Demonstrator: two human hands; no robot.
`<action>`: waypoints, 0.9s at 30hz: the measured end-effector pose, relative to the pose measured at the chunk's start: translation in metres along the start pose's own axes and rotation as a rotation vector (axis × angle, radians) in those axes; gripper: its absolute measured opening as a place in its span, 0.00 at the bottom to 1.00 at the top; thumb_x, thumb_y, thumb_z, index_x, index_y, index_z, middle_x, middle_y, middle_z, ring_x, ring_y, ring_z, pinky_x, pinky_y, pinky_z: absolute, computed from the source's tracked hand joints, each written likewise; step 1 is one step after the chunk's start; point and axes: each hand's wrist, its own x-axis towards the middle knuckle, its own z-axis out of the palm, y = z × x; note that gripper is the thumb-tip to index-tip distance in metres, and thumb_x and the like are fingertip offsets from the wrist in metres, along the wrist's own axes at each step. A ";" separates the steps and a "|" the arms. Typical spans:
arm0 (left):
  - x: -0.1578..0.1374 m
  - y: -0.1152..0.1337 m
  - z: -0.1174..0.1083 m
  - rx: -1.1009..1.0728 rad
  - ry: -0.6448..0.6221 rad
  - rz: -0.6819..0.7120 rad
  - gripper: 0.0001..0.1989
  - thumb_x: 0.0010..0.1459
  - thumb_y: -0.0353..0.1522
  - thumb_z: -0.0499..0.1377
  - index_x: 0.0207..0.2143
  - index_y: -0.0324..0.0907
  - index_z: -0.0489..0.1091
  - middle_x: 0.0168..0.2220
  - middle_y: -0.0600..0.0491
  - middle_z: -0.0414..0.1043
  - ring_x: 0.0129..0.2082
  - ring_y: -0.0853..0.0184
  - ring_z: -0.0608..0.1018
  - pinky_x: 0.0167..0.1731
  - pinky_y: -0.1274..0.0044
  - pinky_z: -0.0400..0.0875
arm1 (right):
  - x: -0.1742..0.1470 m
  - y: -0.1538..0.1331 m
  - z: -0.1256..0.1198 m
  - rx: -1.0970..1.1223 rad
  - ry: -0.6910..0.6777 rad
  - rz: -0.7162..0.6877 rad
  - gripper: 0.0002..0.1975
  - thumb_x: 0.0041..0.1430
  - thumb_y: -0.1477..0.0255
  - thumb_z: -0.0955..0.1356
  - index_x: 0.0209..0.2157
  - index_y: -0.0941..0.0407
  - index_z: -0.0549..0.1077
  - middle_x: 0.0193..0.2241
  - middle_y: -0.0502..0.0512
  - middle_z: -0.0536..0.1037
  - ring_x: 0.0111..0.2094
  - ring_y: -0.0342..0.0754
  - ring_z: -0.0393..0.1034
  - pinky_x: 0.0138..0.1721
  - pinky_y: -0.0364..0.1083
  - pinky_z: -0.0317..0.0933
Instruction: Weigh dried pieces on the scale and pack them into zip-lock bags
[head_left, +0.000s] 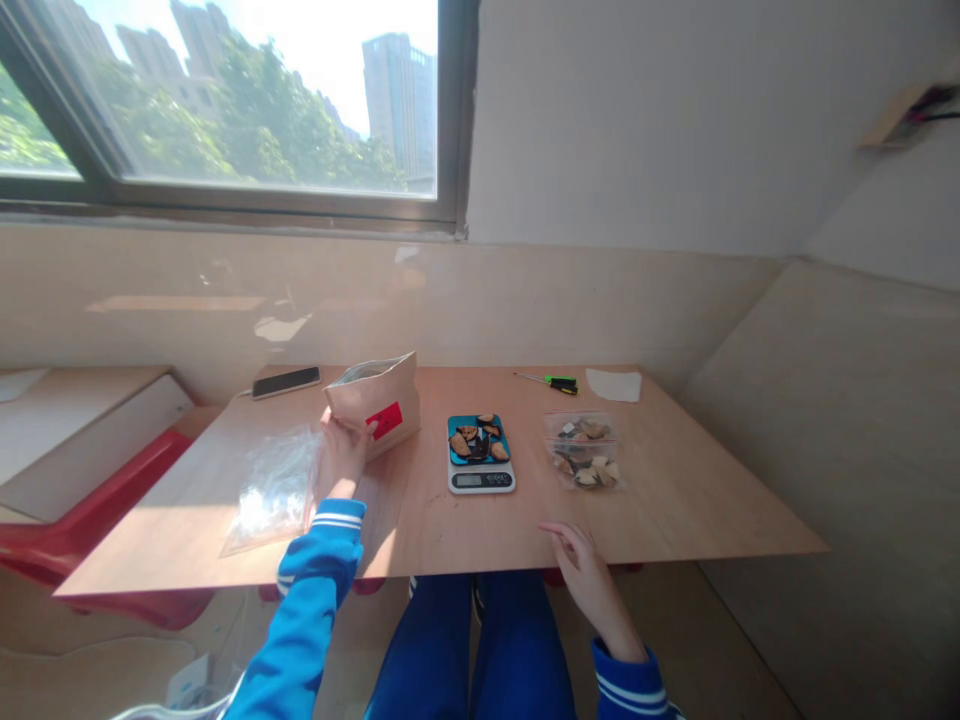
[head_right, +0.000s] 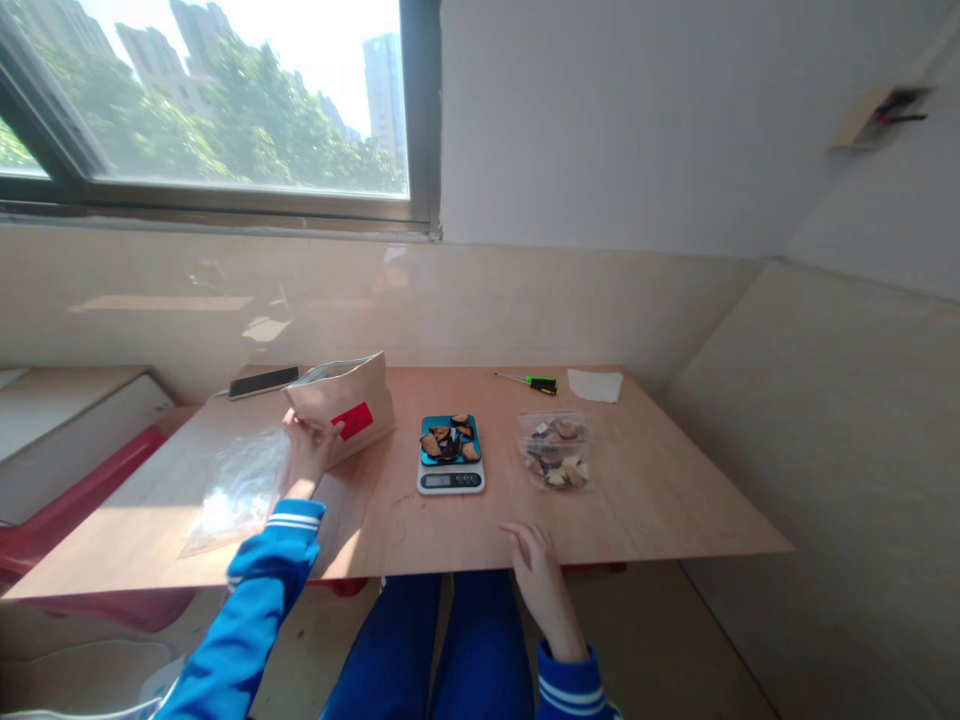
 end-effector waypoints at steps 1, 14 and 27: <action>0.002 0.002 0.001 0.009 0.003 -0.001 0.45 0.52 0.42 0.63 0.61 0.33 0.41 0.63 0.31 0.45 0.63 0.51 0.55 0.61 0.62 0.52 | -0.001 -0.001 0.000 -0.002 -0.009 0.002 0.16 0.61 0.66 0.59 0.40 0.54 0.76 0.41 0.59 0.77 0.46 0.54 0.71 0.50 0.54 0.64; -0.051 -0.028 -0.059 0.185 0.064 -0.081 0.31 0.59 0.34 0.53 0.61 0.31 0.50 0.63 0.34 0.47 0.66 0.52 0.52 0.63 0.62 0.49 | -0.005 -0.002 0.002 0.002 -0.033 0.020 0.16 0.61 0.64 0.59 0.40 0.54 0.75 0.41 0.60 0.77 0.46 0.54 0.71 0.50 0.54 0.64; -0.053 -0.063 -0.107 0.426 -0.045 -0.163 0.11 0.46 0.35 0.61 0.33 0.40 0.76 0.34 0.46 0.76 0.38 0.54 0.75 0.44 0.63 0.67 | -0.009 -0.013 0.005 0.031 -0.104 0.040 0.16 0.61 0.64 0.59 0.39 0.55 0.75 0.41 0.61 0.76 0.46 0.56 0.69 0.52 0.56 0.61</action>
